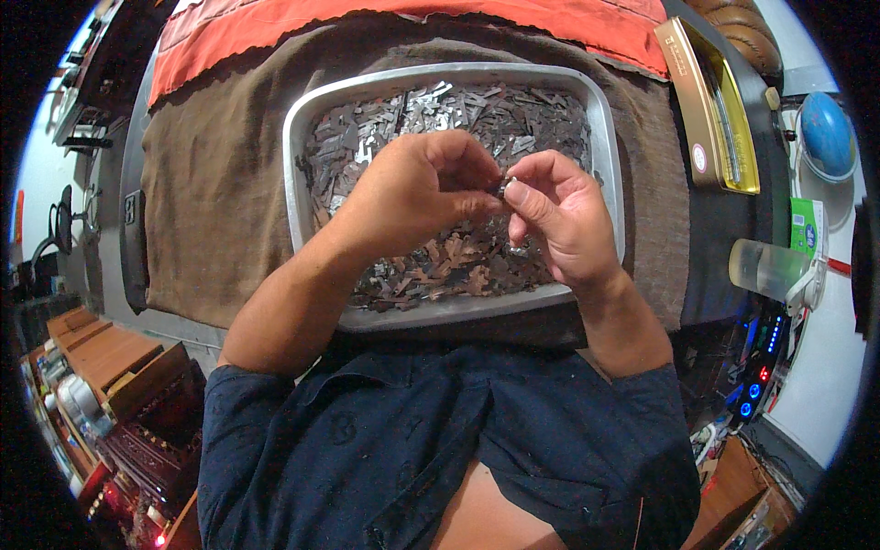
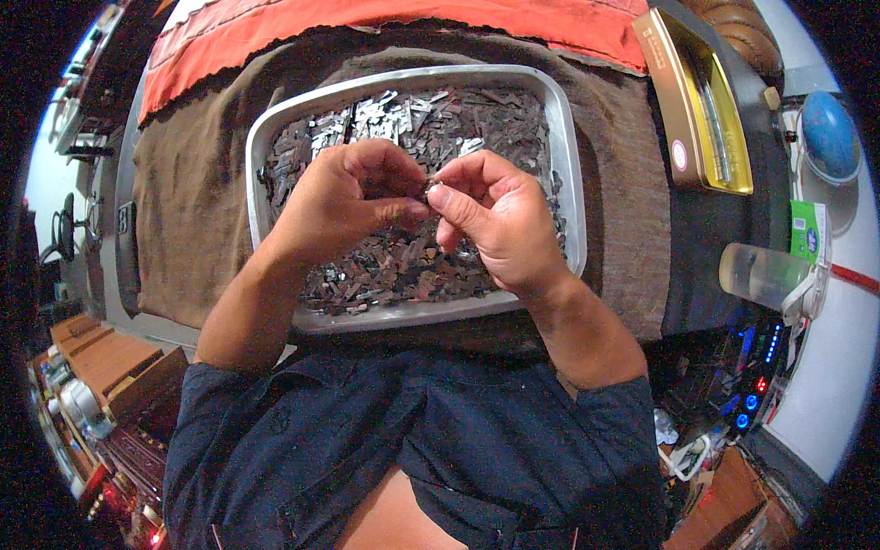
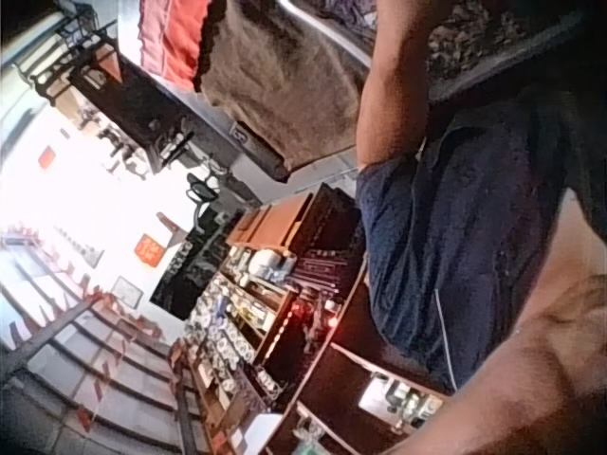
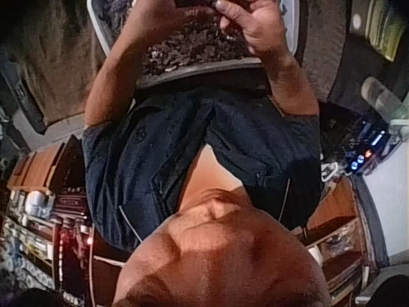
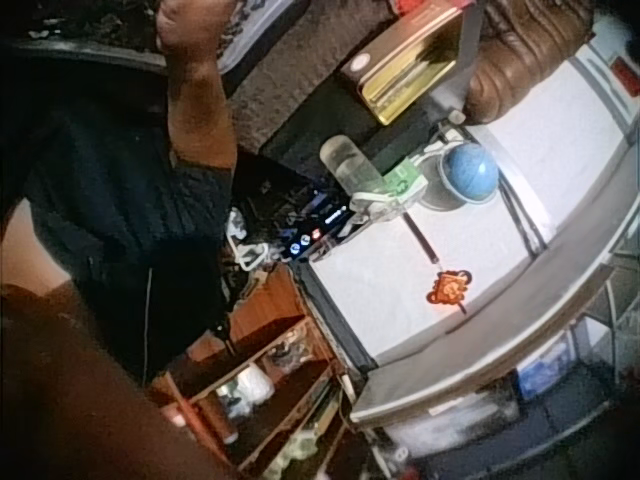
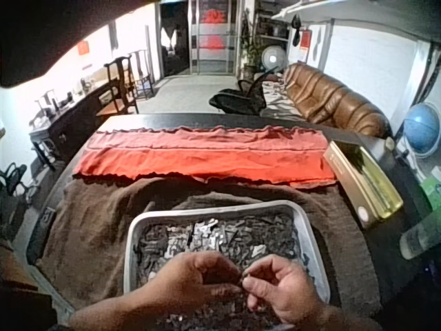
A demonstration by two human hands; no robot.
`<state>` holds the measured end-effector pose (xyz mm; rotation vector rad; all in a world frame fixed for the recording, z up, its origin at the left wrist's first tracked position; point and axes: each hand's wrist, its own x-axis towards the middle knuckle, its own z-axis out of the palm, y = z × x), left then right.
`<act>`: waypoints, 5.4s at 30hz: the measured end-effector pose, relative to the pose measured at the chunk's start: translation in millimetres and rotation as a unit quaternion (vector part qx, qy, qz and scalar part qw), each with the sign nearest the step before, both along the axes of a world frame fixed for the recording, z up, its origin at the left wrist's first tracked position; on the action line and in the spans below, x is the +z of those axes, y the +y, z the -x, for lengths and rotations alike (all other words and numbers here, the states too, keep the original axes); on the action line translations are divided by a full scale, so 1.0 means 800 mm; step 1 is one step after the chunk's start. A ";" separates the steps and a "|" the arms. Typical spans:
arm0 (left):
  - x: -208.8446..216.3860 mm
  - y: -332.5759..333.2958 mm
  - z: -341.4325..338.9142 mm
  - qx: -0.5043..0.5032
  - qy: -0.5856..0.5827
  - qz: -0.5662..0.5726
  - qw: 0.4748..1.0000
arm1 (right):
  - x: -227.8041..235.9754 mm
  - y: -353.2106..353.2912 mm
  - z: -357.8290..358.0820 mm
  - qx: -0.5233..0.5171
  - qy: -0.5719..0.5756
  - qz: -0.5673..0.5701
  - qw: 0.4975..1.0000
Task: The person repeatedly picks up small dark fragments from a white tray, separates them by hand, and returns them to the tray. The hands work over the tray for the entire clip, occasionally shifting the pile and handling individual pieces one at a time.
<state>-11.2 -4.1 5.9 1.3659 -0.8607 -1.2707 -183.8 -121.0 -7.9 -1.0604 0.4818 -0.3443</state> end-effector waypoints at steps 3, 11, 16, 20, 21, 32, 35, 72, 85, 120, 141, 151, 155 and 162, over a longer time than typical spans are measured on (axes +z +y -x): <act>0.000 0.001 0.001 -0.017 -0.014 0.001 1.000 | 0.000 0.000 -0.001 0.001 0.005 -0.024 1.000; -0.003 0.001 -0.005 -0.005 0.122 0.013 0.992 | 0.005 0.004 0.003 -0.025 0.016 0.112 0.993; -0.008 0.000 -0.009 0.009 0.123 0.043 0.991 | 0.004 0.011 0.004 -0.006 -0.021 0.432 0.902; -0.009 0.002 -0.008 0.009 0.144 0.039 0.989 | 0.001 0.011 0.001 -0.016 -0.020 0.511 0.859; -0.009 0.002 -0.007 0.006 0.142 0.041 0.989 | 0.000 0.011 0.001 -0.019 -0.020 0.521 0.853; -0.006 0.004 -0.014 -0.073 0.126 0.042 0.988 | 0.005 0.000 0.007 0.044 -0.044 0.301 0.952; -0.002 0.006 -0.013 -0.119 0.153 0.033 0.981 | 0.003 -0.001 0.008 0.068 -0.061 0.233 0.968; -0.009 0.004 -0.031 0.028 0.141 0.084 0.986 | 0.027 -0.146 -0.045 0.131 0.283 0.603 0.734; -0.013 0.001 -0.033 0.082 0.087 0.079 0.990 | 0.050 -0.180 -0.022 0.162 0.177 0.523 0.818; -0.008 -0.002 -0.017 0.070 0.014 0.022 0.997 | 0.042 -0.083 -0.051 0.209 0.046 0.488 0.846; -0.011 -0.001 -0.024 0.178 0.048 0.134 0.974 | 0.059 -0.058 -0.044 0.102 0.061 0.202 0.972; -0.008 0.005 -0.019 0.154 0.117 0.167 0.967 | 0.047 -0.031 -0.052 0.021 0.025 0.239 0.970; -0.007 0.006 -0.018 0.147 0.061 0.167 0.973 | 0.044 -0.025 -0.054 0.029 0.017 0.215 0.976; -0.009 0.004 -0.021 0.123 0.117 0.137 0.976 | 0.040 -0.025 -0.055 0.047 0.025 0.215 0.975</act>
